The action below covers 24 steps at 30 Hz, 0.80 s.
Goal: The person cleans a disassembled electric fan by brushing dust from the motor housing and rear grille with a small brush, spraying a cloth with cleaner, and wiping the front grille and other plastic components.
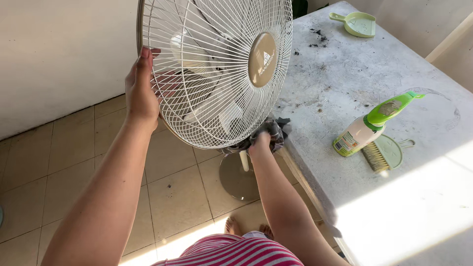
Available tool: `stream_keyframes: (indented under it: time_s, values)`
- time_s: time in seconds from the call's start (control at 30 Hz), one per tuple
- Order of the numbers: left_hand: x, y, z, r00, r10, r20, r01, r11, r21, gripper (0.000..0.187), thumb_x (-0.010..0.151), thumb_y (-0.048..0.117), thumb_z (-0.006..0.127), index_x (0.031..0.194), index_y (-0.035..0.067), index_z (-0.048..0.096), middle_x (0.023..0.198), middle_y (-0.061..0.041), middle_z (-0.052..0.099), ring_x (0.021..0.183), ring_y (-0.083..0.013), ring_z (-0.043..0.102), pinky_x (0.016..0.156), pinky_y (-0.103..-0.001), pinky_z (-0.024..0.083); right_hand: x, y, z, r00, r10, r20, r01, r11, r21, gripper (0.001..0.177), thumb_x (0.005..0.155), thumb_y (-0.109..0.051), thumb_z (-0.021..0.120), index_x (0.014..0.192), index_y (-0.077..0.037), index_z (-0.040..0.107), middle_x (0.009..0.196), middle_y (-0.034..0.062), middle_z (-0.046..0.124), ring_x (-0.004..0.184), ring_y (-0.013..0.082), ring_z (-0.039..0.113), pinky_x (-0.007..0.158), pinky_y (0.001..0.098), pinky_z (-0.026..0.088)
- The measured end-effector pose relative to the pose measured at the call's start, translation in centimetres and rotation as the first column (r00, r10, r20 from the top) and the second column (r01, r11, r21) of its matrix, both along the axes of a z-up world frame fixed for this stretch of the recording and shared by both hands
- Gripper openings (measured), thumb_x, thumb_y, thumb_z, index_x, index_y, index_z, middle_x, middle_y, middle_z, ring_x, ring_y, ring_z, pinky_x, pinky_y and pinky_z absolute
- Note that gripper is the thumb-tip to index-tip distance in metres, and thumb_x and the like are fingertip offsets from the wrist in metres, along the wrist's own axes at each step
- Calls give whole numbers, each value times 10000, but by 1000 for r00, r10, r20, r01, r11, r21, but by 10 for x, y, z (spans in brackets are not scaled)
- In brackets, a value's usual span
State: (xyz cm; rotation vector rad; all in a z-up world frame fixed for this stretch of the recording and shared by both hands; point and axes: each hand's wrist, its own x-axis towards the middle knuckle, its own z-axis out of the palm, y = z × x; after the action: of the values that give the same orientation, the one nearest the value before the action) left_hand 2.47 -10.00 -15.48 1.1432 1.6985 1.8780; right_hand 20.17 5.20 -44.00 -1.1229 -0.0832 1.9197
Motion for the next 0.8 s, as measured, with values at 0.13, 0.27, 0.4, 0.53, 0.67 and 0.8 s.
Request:
stream_keyframes:
  time_s: [0.13, 0.27, 0.4, 0.53, 0.67, 0.8]
  values:
    - [8, -8, -9, 995, 57, -81, -55, 998, 30, 871, 986, 689, 486, 1488, -23, 455, 1618, -219, 403, 1562, -289, 311, 1259, -408, 207, -14, -35, 19, 945, 133, -299, -167, 982, -91, 483, 1074, -431, 413, 1243, -40, 640, 1312, 124, 670, 1213, 303, 646, 1082, 519, 494]
    - [16, -7, -12, 987, 82, -140, -74, 996, 59, 866, 989, 691, 471, 1446, -44, 528, 1535, -206, 518, 1507, -274, 401, 1255, -402, 257, -42, -141, 21, 779, 250, -576, -376, 920, -108, 532, 1105, -452, 332, 1342, -78, 626, 1247, 138, 656, 1076, 272, 632, 958, 483, 503]
    - [16, -15, -8, 991, 80, -108, -82, 997, -14, 844, 984, 673, 472, 1421, -44, 554, 1456, -187, 589, 1404, -264, 496, 1209, -389, 326, -39, -116, -7, 733, 251, -633, -374, 925, -67, 608, 1110, -429, 205, 1387, -11, 548, 1336, 224, 638, 1186, 373, 633, 1036, 553, 515]
    - [6, -23, -3, 999, 13, -53, -12, 1000, 25, 840, 972, 661, 498, 1416, -50, 553, 1464, -182, 585, 1380, -256, 511, 1184, -387, 348, -9, -20, -33, 913, 185, -363, -240, 964, -113, 635, 1079, -501, 193, 1367, -53, 538, 1371, 175, 619, 1226, 363, 613, 1080, 568, 481]
    - [-12, -32, 0, 999, 27, 28, -27, 1000, -11, 810, 986, 630, 488, 1433, -45, 520, 1500, -144, 529, 1389, -212, 472, 1166, -372, 316, 24, 19, -22, 985, 93, -145, -96, 995, -15, 555, 1078, -461, 290, 1284, -31, 574, 1323, 182, 609, 1190, 355, 602, 1052, 542, 472]
    - [-22, -37, -5, 996, 50, 72, -48, 999, -26, 759, 996, 585, 503, 1436, -34, 504, 1487, -115, 543, 1368, -197, 489, 1148, -356, 327, 24, 22, 46, 978, -80, 191, 27, 964, 264, 483, 1077, -420, 387, 1201, -9, 610, 1276, 190, 600, 1154, 347, 591, 1023, 516, 462]
